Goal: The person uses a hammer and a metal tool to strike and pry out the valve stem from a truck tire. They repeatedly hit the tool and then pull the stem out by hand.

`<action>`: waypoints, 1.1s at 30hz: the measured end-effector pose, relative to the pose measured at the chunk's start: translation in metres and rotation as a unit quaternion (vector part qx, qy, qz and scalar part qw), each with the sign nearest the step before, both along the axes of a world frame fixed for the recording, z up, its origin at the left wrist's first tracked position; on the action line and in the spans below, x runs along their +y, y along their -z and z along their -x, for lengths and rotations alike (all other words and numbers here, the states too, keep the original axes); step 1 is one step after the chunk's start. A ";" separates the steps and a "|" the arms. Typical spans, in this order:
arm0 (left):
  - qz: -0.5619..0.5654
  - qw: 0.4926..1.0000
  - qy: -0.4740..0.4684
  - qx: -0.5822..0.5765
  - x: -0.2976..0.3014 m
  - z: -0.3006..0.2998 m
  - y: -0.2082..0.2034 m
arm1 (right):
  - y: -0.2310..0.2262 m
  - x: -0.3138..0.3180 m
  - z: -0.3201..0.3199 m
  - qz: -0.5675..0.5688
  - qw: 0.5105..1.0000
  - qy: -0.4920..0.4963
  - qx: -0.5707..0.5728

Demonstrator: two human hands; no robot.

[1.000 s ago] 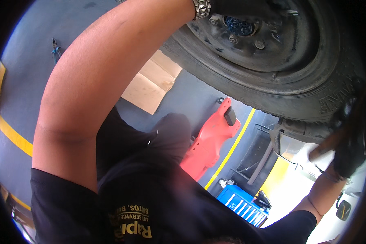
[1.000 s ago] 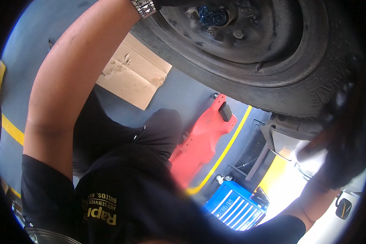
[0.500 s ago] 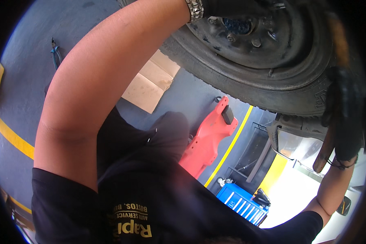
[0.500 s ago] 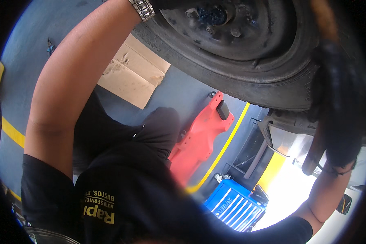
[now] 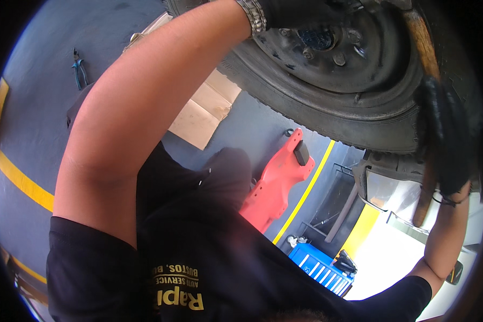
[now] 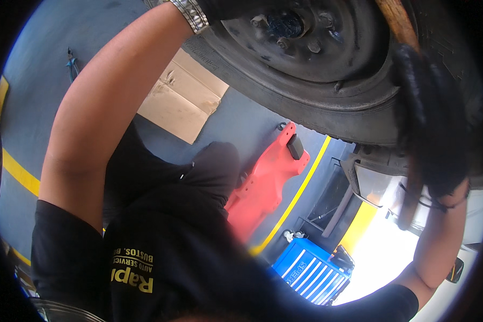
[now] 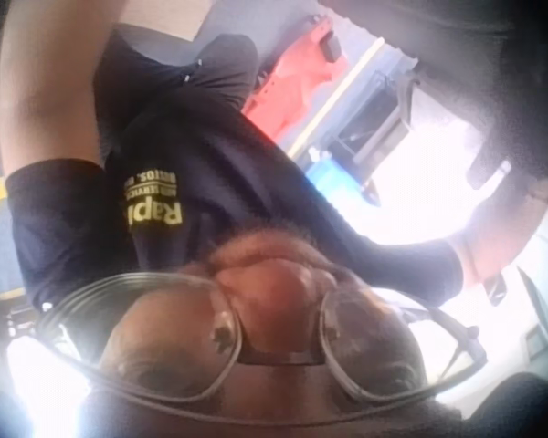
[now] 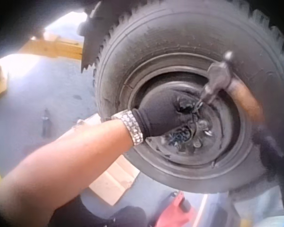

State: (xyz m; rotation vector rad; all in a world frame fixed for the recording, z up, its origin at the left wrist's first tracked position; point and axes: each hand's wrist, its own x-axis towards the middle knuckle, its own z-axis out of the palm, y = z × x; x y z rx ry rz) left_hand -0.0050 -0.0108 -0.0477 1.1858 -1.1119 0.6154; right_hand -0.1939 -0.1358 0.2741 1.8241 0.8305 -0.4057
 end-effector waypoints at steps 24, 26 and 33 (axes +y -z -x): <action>0.050 0.932 0.203 0.296 0.021 0.026 0.011 | -0.026 0.061 0.115 -0.413 0.673 0.543 -0.286; 0.058 0.926 0.189 0.323 0.042 0.007 0.009 | 0.044 0.070 0.120 -0.585 0.477 0.603 -0.258; -0.378 0.893 0.059 0.237 0.100 0.013 -0.003 | 0.234 0.012 0.133 -0.508 0.715 0.480 0.018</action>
